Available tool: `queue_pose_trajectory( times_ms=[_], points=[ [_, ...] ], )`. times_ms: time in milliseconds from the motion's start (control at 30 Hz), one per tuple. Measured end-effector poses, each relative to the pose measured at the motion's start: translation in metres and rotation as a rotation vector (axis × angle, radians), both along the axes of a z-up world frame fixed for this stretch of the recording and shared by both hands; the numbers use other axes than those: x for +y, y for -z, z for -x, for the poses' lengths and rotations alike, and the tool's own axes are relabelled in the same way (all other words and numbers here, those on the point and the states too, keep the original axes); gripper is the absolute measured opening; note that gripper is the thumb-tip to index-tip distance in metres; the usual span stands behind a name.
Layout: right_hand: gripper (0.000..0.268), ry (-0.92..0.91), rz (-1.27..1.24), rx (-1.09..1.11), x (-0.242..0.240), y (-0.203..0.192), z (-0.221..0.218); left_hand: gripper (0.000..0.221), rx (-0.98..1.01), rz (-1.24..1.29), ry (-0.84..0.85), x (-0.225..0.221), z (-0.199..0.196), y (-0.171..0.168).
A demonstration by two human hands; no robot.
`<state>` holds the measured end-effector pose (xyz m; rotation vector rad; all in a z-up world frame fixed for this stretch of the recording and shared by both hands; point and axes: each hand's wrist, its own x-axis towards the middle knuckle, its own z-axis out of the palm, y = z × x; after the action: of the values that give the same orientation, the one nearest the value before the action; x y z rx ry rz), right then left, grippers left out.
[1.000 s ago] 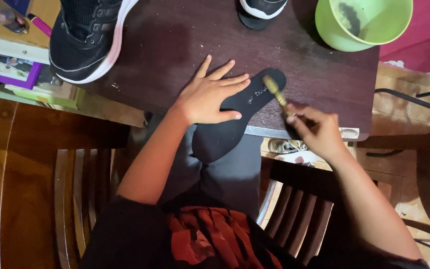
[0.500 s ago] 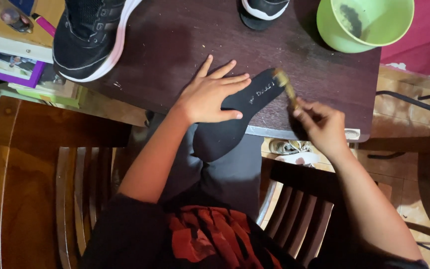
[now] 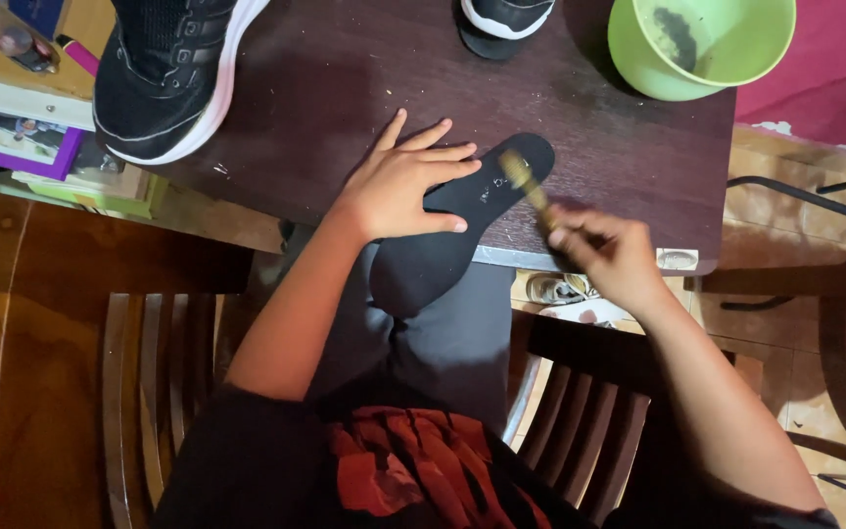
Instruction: Applying glue to a shoe insole using a brush at a repair bench.
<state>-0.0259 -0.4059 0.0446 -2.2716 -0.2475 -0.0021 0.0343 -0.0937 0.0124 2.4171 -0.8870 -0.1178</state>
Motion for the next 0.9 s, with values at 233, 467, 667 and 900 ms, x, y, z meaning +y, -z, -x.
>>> queue_pose_trajectory(
  times_ms=[233, 467, 667, 900],
  points=[
    [0.018, -0.059, 0.066, 0.047, 0.004, -0.010, 0.005, 0.077, 0.004, 0.022, -0.018, 0.000, -0.003, 0.006],
    [0.017, -0.069, 0.075, 0.039, 0.012, -0.009, 0.011, 0.065, -0.054, 0.132, -0.038, 0.002, -0.004, 0.022],
    [0.021, -0.098, 0.088, 0.023, 0.006, -0.001, 0.010, 0.065, -0.136, 0.164, -0.013, 0.002, -0.006, 0.028],
    [0.016, -0.065, 0.255, -0.185, -0.006, 0.010, 0.005, 0.066, -0.130, 0.133, -0.026, 0.003, -0.002, 0.016]
  ],
)
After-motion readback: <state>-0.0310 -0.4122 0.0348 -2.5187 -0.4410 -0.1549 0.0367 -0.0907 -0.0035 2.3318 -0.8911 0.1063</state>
